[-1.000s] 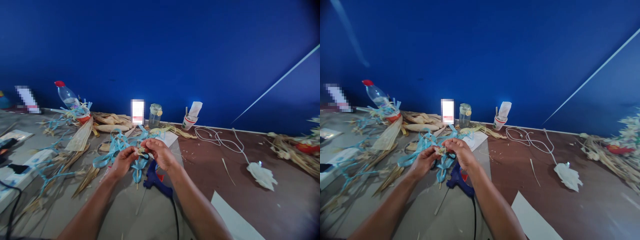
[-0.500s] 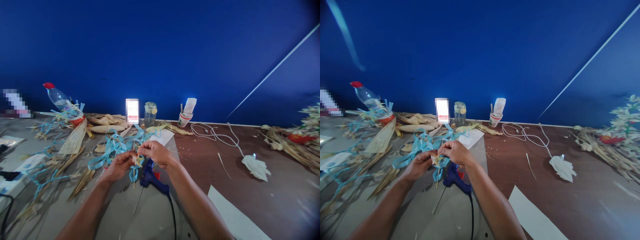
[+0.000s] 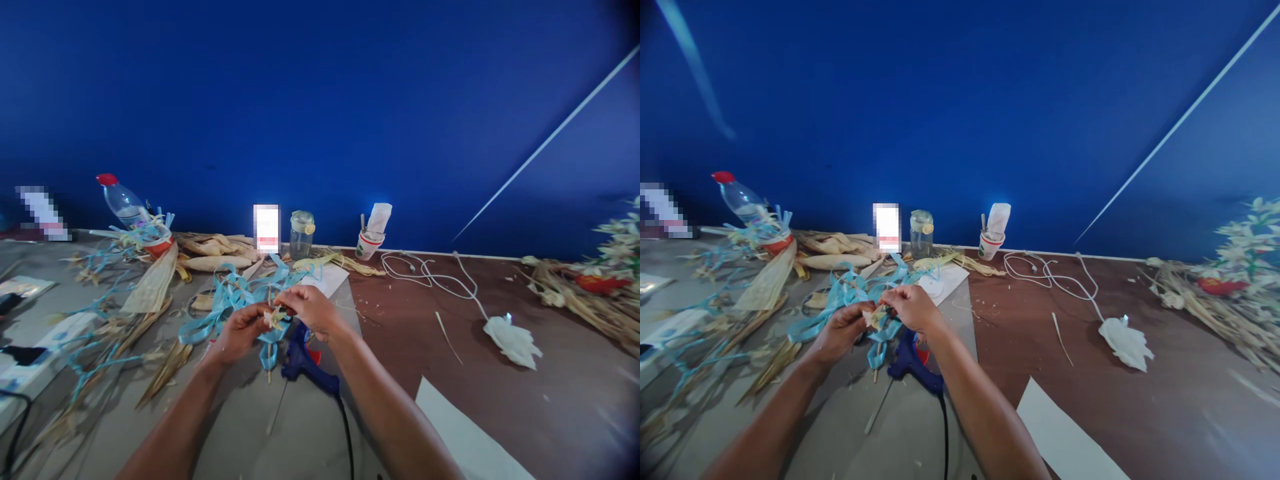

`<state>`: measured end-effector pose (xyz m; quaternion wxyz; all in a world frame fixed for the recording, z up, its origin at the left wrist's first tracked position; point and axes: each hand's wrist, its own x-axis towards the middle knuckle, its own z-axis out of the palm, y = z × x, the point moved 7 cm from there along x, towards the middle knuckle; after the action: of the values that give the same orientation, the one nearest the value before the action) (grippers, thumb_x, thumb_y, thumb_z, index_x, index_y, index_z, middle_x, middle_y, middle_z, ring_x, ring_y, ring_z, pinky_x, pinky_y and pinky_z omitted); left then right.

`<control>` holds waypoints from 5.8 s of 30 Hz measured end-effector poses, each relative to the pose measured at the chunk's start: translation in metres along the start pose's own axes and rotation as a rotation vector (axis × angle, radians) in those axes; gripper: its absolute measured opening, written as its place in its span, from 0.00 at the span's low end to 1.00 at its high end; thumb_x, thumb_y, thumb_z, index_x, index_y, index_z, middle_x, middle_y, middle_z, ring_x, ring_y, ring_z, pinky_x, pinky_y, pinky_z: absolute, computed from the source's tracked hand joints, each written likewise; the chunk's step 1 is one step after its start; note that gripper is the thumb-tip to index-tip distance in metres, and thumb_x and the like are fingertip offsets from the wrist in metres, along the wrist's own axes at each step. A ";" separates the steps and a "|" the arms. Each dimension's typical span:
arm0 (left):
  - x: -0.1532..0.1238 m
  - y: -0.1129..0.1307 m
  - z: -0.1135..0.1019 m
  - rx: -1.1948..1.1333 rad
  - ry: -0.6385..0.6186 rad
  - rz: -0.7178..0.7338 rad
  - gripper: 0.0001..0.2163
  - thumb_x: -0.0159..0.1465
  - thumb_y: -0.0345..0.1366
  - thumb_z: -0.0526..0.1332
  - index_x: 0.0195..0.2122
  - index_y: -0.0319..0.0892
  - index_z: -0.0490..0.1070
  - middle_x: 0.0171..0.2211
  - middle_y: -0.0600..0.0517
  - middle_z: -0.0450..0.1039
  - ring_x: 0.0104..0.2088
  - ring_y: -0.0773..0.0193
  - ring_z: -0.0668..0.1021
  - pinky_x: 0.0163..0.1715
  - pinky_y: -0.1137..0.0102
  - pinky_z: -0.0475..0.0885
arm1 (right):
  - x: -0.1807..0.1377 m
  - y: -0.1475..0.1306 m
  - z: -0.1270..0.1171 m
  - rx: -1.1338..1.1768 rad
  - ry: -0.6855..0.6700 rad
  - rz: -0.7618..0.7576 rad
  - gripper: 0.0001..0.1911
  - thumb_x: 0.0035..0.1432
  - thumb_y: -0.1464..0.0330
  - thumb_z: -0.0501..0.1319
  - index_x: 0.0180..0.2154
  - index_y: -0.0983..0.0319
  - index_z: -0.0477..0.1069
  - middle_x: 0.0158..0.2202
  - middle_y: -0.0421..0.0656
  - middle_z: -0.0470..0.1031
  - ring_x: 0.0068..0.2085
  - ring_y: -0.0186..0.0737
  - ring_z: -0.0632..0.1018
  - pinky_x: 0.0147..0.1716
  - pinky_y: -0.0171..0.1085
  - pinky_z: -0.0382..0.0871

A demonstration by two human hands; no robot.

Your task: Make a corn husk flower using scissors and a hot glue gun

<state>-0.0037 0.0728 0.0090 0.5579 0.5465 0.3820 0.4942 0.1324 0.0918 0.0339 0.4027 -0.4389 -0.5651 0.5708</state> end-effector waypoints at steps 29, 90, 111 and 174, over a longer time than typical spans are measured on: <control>0.006 -0.001 -0.023 -0.020 0.336 0.141 0.10 0.54 0.40 0.66 0.23 0.41 0.70 0.20 0.55 0.66 0.25 0.69 0.67 0.29 0.74 0.63 | -0.089 0.039 0.000 -1.258 -0.119 0.171 0.19 0.50 0.64 0.63 0.44 0.65 0.72 0.48 0.54 0.70 0.42 0.50 0.77 0.41 0.41 0.69; 0.002 -0.010 -0.035 0.316 0.524 0.079 0.09 0.56 0.40 0.59 0.30 0.42 0.74 0.26 0.53 0.73 0.28 0.64 0.73 0.30 0.70 0.68 | -0.061 0.009 0.023 -0.484 0.018 -0.572 0.05 0.55 0.68 0.59 0.37 0.60 0.68 0.30 0.42 0.68 0.32 0.40 0.69 0.32 0.37 0.66; -0.003 0.003 -0.029 0.477 0.549 0.158 0.07 0.58 0.37 0.57 0.29 0.42 0.72 0.26 0.53 0.73 0.28 0.64 0.73 0.30 0.70 0.67 | -0.061 0.011 0.026 -0.490 0.035 -0.547 0.06 0.53 0.72 0.58 0.36 0.60 0.67 0.32 0.42 0.68 0.35 0.41 0.70 0.34 0.39 0.66; 0.001 -0.012 -0.037 0.226 0.530 0.067 0.07 0.55 0.38 0.62 0.31 0.42 0.75 0.26 0.53 0.73 0.27 0.65 0.72 0.30 0.72 0.66 | -0.068 0.014 0.027 -0.563 0.077 -0.555 0.05 0.54 0.70 0.58 0.36 0.61 0.66 0.33 0.43 0.69 0.35 0.41 0.70 0.34 0.39 0.66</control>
<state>-0.0372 0.0836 -0.0065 0.3575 0.4694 0.5488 0.5923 0.1271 0.0188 0.0227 0.4264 -0.3838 -0.7812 0.2463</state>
